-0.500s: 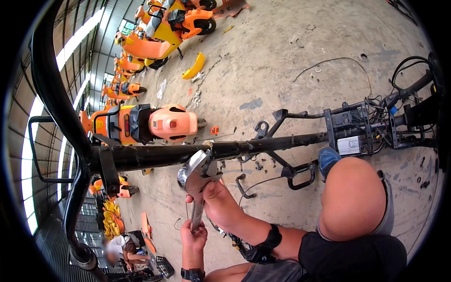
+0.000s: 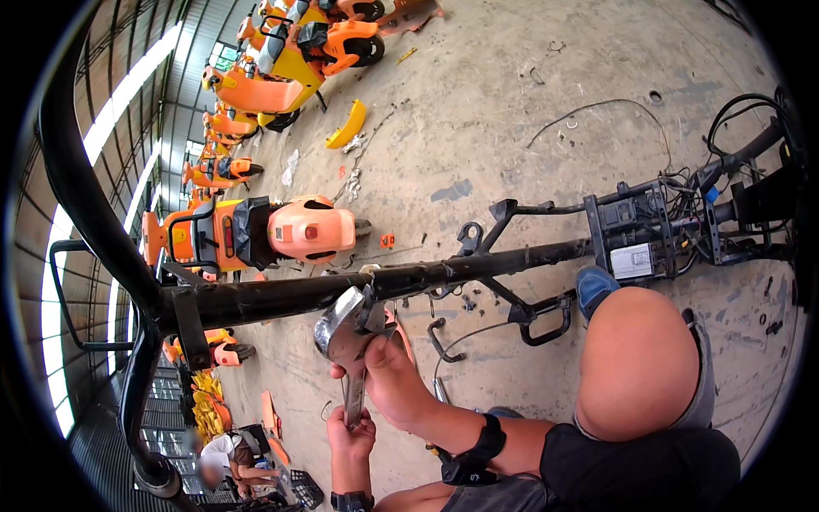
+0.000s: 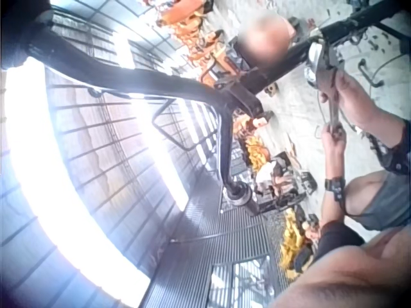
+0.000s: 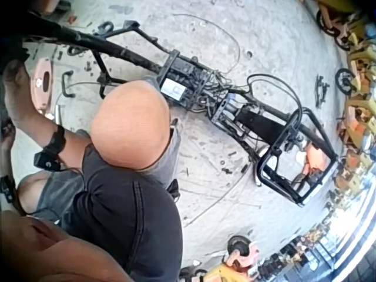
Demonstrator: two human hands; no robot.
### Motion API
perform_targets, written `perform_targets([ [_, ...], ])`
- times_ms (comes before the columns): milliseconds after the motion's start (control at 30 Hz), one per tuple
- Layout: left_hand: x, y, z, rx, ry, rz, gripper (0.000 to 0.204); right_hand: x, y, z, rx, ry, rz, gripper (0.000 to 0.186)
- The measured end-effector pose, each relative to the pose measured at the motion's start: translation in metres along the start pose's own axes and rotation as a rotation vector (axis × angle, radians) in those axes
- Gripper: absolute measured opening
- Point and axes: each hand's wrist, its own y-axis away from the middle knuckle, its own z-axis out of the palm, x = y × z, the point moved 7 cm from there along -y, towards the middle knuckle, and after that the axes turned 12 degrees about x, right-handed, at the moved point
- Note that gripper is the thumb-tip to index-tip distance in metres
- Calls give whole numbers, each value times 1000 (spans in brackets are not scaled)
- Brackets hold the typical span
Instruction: The person uses an adjustable wrench to loosen or tighten bolts on the handle bar and front fork assembly of a motorcycle frame.
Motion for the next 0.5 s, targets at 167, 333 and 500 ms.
perform_targets([
  [167,6,-3,-7,42,-42,34,18,6,9,-10,-48,-69,-32,51],
  [333,16,-8,-17,-29,-6,37,18,0,10,-2,-104,-61,-77,46],
  [500,8,3,-10,42,-45,32,19,-2,9,2,-15,-7,-30,45],
])
